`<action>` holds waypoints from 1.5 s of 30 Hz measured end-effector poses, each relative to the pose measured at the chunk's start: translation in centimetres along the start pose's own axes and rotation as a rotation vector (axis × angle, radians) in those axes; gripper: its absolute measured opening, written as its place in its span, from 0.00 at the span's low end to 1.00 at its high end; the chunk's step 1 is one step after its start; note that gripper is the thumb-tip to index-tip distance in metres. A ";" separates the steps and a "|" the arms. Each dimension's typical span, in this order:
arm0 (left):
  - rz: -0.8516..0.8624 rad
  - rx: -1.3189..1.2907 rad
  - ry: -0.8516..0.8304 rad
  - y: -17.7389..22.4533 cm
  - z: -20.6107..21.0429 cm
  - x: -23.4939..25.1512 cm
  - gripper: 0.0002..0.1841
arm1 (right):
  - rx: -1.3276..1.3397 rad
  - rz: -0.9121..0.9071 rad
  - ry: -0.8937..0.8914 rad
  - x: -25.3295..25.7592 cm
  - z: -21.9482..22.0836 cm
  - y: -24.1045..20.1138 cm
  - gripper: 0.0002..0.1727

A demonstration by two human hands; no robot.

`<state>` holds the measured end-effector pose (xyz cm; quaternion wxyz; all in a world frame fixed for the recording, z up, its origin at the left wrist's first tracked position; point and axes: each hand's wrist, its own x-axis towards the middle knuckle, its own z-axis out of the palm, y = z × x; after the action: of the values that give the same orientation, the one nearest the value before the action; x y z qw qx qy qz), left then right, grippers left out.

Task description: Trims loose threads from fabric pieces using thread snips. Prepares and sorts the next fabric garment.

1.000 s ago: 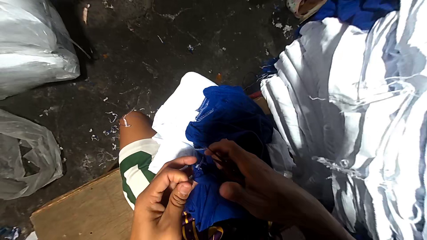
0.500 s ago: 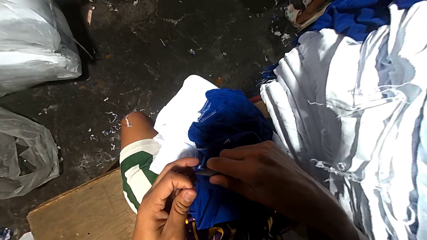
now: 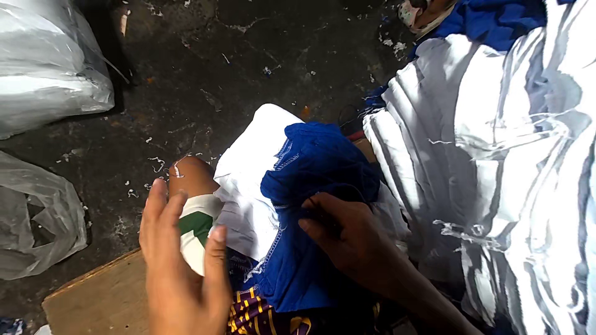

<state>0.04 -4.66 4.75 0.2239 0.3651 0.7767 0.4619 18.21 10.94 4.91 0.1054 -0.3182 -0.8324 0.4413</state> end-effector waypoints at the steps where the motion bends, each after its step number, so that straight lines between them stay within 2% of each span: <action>1: 0.008 0.063 -0.050 -0.2 0.3 -0.2 0.34 | 0.037 0.013 -0.017 0.1 0.0 0.2 0.08; 2: 0.001 0.078 -0.095 -0.2 1.0 -0.6 0.36 | 0.057 0.018 -0.028 0.1 0.0 0.4 0.09; 5: 0.007 0.007 -0.148 -0.4 4.0 -1.5 0.30 | 0.094 0.015 -0.047 0.1 0.1 0.7 0.09; 6: 0.018 -0.022 -0.136 -0.7 5.0 -1.7 0.26 | 0.113 0.018 -0.055 0.1 0.1 0.7 0.09; 8: 0.042 -0.122 -0.091 -1.3 6.2 -1.4 0.12 | 0.138 0.027 -0.060 0.1 0.1 0.8 0.09; 9: 0.052 -0.160 -0.086 -1.4 6.2 -1.3 0.10 | 0.146 0.032 -0.057 0.1 0.1 0.8 0.09; 14: 0.088 -0.167 -0.060 -2.3 3.1 -0.3 0.13 | 0.156 0.053 -0.044 0.1 -0.1 1.1 0.09; 18: 0.007 -0.160 0.075 -3.3 0.1 0.6 0.08 | 0.163 0.037 -0.048 0.4 0.1 1.1 0.10; 19: -0.007 -0.083 0.074 -3.5 -0.3 0.8 0.11 | 0.166 0.038 -0.055 0.4 0.1 1.1 0.11; 21: -0.030 0.029 -0.084 -3.2 -0.2 0.6 0.29 | 0.182 0.039 -0.081 0.4 0.2 1.0 0.12; 22: -0.034 0.024 -0.166 -2.9 0.6 0.3 0.32 | 0.197 0.035 -0.094 0.5 0.3 0.9 0.12; 23: -0.030 -0.015 -0.241 -2.6 1.8 0.0 0.30 | 0.212 0.030 -0.104 0.5 0.3 0.9 0.13; 25: -0.006 -0.127 -0.355 -2.0 4.3 -0.5 0.19 | 0.236 0.018 -0.110 0.7 0.5 0.9 0.13; 28: 0.055 -0.133 -0.275 -2.3 5.4 -0.6 0.21 | 0.235 0.013 -0.093 0.7 0.4 0.8 0.13; 34: 0.111 -0.104 -0.266 -4.6 0.7 0.2 0.20 | 0.252 0.063 -0.094 0.9 0.2 0.9 0.15; 36: 0.058 -0.169 -0.165 -5.7 -2.0 0.6 0.17 | 0.251 0.057 -0.085 1.0 0.4 0.9 0.14; 38: -0.009 -0.096 0.049 -6.5 -4.2 1.0 0.14 | 0.270 0.062 -0.075 1.0 0.5 1.0 0.14; 39: -0.027 0.074 0.065 -6.3 -5.0 1.1 0.22 | 0.275 0.066 -0.073 1.0 0.5 1.0 0.14; 41: -0.029 0.324 -0.084 -5.0 -4.8 0.9 0.37 | 0.276 0.072 -0.077 0.9 0.5 1.0 0.14; 42: 0.002 0.349 -0.185 -4.3 -3.8 0.4 0.38 | 0.274 0.073 -0.078 0.9 0.4 1.0 0.14; 45: 0.100 0.259 -0.459 -1.2 0.8 -1.8 0.32 | 0.255 0.048 -0.009 0.9 0.1 0.6 0.11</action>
<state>1.30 -5.98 3.34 0.3225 0.5238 0.7391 0.2745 17.76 11.67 4.24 0.1306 -0.3201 -0.7621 0.5475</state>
